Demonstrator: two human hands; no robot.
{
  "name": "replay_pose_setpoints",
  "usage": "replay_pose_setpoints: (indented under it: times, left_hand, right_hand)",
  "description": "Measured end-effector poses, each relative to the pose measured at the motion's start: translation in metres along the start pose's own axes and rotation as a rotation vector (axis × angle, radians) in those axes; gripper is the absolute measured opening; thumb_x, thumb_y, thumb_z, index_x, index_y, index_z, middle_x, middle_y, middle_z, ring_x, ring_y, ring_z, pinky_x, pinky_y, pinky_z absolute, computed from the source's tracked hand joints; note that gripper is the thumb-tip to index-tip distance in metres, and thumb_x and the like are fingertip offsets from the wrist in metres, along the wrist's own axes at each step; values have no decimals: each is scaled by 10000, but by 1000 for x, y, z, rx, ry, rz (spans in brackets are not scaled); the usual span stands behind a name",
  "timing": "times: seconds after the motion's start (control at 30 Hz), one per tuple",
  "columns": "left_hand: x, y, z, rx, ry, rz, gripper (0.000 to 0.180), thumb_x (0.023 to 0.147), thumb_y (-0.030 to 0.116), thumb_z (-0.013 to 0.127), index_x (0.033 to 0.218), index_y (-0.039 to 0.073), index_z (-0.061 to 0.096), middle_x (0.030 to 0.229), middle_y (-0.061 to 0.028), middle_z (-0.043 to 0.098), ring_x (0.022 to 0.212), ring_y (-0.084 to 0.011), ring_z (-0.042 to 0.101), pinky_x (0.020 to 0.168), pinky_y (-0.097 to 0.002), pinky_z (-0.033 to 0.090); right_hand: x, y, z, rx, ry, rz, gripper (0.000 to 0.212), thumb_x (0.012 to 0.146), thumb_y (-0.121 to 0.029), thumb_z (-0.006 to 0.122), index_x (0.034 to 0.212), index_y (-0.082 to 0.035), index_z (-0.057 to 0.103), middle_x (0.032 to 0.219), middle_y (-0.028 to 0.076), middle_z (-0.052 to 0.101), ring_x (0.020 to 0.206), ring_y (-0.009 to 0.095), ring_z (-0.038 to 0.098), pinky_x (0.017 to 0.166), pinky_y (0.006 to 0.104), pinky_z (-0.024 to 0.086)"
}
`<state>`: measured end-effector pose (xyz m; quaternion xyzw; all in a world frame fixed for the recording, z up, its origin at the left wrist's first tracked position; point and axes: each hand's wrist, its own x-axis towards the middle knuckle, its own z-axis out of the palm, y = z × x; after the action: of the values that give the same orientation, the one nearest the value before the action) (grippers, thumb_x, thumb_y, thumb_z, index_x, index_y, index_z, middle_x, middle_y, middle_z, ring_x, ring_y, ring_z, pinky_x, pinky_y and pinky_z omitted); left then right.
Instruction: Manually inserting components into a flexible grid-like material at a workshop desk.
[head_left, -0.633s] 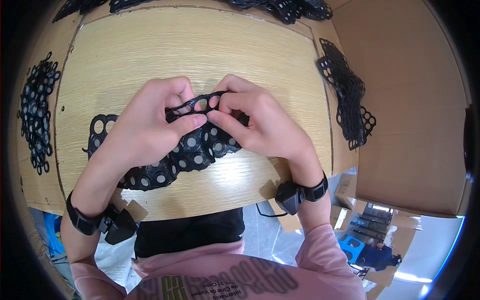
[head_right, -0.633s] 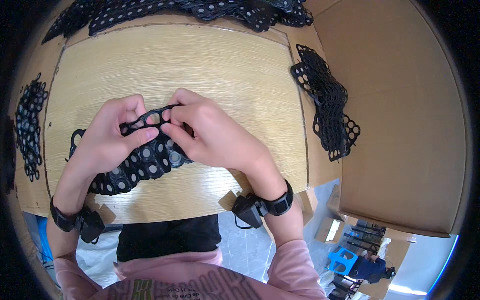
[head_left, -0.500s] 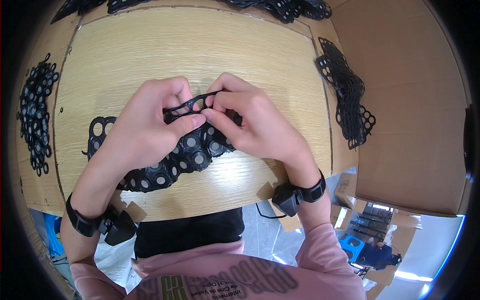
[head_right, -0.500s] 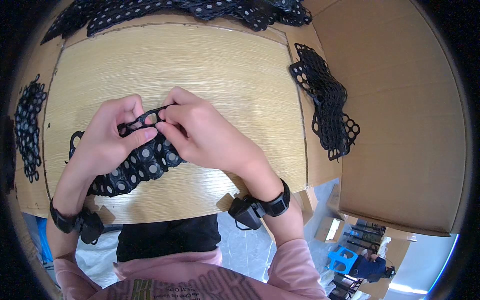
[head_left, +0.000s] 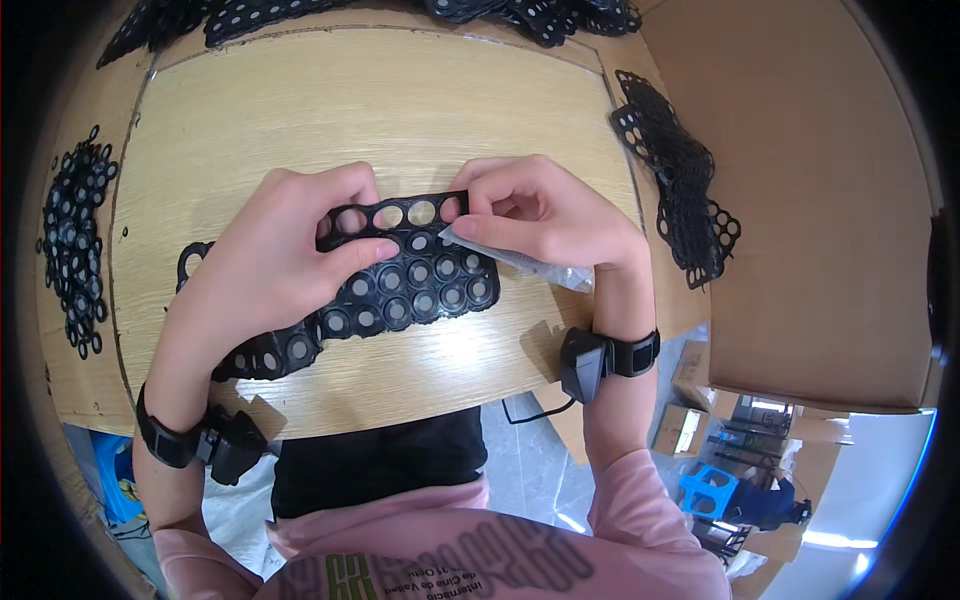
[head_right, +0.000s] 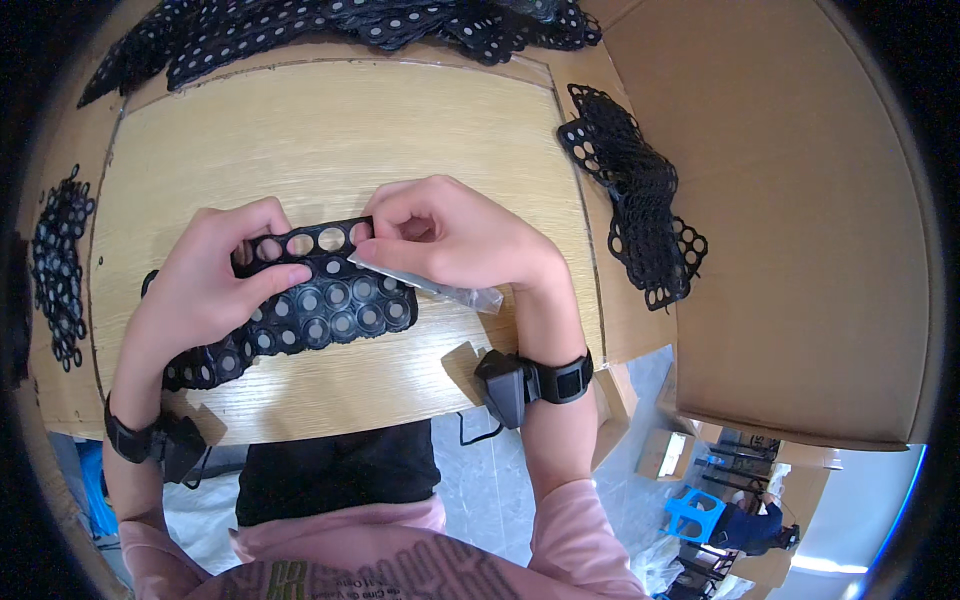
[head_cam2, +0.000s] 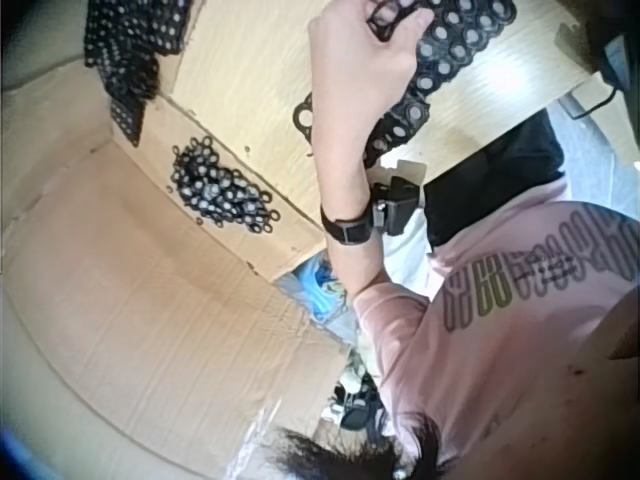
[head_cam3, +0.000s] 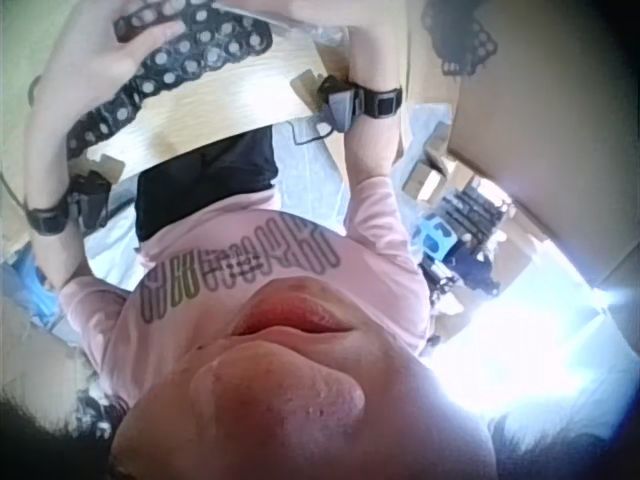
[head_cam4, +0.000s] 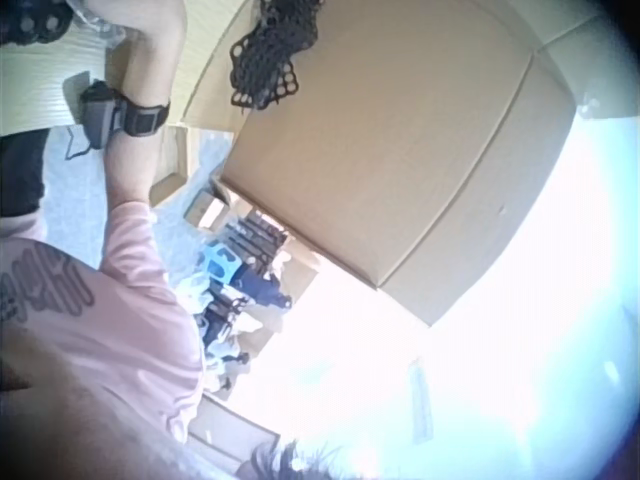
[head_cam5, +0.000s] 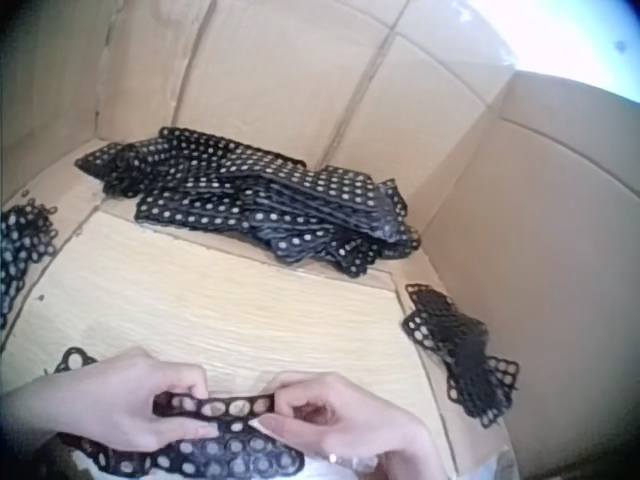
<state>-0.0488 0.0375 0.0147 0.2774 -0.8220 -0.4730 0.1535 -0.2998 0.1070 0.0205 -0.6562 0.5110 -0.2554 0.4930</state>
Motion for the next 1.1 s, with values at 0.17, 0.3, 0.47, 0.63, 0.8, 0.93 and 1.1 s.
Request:
replay_pose_setpoints:
  times: [0.17, 0.3, 0.47, 0.63, 0.8, 0.93, 1.1]
  left_hand:
    - [4, 3, 9, 159, 109, 68, 257, 786, 135, 785, 893, 7, 589, 694, -58, 575, 609, -159, 514, 585, -300, 428]
    - [8, 7, 14, 459, 308, 427, 329, 781, 166, 790, 997, -12, 616, 846, -132, 637, 784, -267, 599, 747, -369, 485]
    - [26, 3, 20, 159, 129, 331, 371, 787, 175, 793, 1059, -17, 629, 845, -106, 631, 812, -231, 600, 806, -337, 480]
    - [35, -8, 14, -208, -227, 19, 200, 847, 118, 756, 948, 16, 617, 810, 1, 584, 776, -85, 514, 725, -262, 450]
    - [32, -7, 16, -323, -188, -94, 129, 873, 49, 718, 914, 18, 600, 788, 26, 584, 728, -44, 510, 644, -214, 416]
    - [31, -4, 17, -376, -139, -126, 126, 876, 42, 718, 915, 12, 601, 743, 37, 597, 661, -13, 510, 570, -184, 379]
    - [30, -1, 20, -355, -102, -177, 150, 866, 69, 740, 907, 17, 606, 707, 38, 615, 630, -9, 508, 555, -184, 370]
  right_hand:
    - [-3, 4, -6, 56, -64, -1, 263, 904, -67, 675, 674, 7, 572, 1015, 66, 621, 720, 74, 562, 607, 217, 446]
    - [-5, 5, -9, 96, -63, 22, 258, 905, -58, 674, 674, 2, 574, 1005, 60, 608, 689, 86, 587, 589, 221, 462]
    - [-8, 5, -12, 154, -29, 4, 171, 894, -57, 687, 752, 27, 644, 990, 41, 626, 805, 77, 556, 687, 225, 454]
    - [-8, 7, -9, 159, -39, -58, 220, 897, -29, 677, 697, 8, 594, 1070, 82, 593, 766, 110, 605, 642, 229, 486]
    - [-9, 4, -9, 69, -21, -90, 180, 880, -24, 697, 720, 9, 621, 1095, 86, 583, 878, 109, 557, 703, 219, 438]
    - [-8, 3, -7, 32, -5, -68, 189, 879, -23, 697, 710, 7, 616, 1072, 77, 581, 875, 99, 529, 704, 216, 413]
    - [-5, 3, -4, 4, 33, -115, 159, 885, -75, 701, 769, 31, 669, 1010, 58, 597, 800, 88, 549, 624, 229, 434]
